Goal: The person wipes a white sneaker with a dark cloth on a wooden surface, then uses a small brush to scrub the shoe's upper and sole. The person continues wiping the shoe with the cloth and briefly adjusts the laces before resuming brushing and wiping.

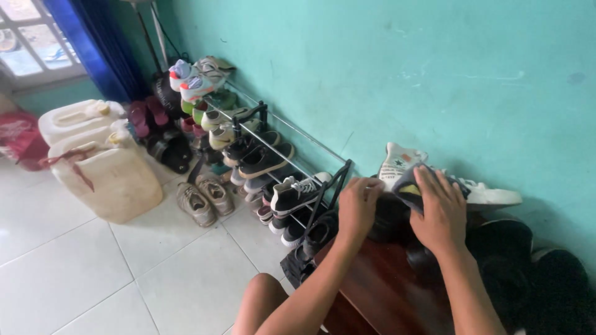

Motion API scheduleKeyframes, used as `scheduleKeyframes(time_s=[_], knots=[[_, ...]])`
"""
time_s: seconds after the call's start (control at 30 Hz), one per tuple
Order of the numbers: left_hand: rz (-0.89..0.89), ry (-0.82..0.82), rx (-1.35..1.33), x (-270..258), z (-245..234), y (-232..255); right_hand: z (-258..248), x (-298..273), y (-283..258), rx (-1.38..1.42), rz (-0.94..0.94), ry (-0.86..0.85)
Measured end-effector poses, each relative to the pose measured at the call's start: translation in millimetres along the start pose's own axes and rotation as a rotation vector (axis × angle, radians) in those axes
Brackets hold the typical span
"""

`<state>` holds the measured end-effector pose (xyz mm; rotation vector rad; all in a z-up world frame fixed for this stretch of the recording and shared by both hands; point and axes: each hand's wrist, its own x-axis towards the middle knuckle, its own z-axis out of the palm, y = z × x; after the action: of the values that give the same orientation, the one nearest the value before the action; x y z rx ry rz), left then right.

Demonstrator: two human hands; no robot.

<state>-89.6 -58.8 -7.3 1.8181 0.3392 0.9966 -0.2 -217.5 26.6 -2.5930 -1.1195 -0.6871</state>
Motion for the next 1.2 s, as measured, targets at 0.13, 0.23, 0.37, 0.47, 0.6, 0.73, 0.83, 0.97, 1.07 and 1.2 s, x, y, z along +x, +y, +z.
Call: scheduleKeyframes(time_s=[0.13, 0.23, 0.37, 0.47, 0.6, 0.73, 0.83, 0.97, 1.07, 1.2], knots=[[0.014, 0.057, -0.057, -7.1, -5.6, 0.6, -13.7, -0.5, -13.5, 0.027, -0.021, 0.021], [0.101, 0.010, -0.058, -6.2, -8.8, 5.7, -20.4, -4.6, -17.0, 0.001, 0.014, 0.026], [0.131, 0.086, 0.059, 20.2, 22.5, 5.1, -51.3, -8.7, -27.9, 0.226, 0.099, -0.006], [-0.147, -0.105, 0.115, 39.2, 44.0, 23.7, -86.7, -18.4, -29.2, 0.387, 0.173, -0.055], [-0.290, -0.366, 0.273, 35.8, 42.0, 44.4, -98.5, -49.4, 7.0, 0.170, 0.120, -0.340], [-0.207, -0.346, 0.174, 26.9, 40.4, 25.2, -119.9, -77.3, 56.9, 0.038, 0.260, -0.380], [-0.173, -0.300, 0.155, 29.2, 40.7, 26.3, -134.5, -85.2, 70.1, 0.156, 0.527, -0.237], [-0.049, -0.215, 0.093, 30.2, 35.7, 32.0, -136.7, -90.4, 49.1, 0.238, 0.573, -0.114], [0.039, -0.171, 0.126, 26.5, 36.4, 22.9, -99.0, -110.8, 78.9, 0.206, 0.704, -0.123], [0.146, -0.128, 0.065, 23.8, 33.9, 23.5, -42.6, -132.2, 116.0, 0.071, 0.823, -0.065]])
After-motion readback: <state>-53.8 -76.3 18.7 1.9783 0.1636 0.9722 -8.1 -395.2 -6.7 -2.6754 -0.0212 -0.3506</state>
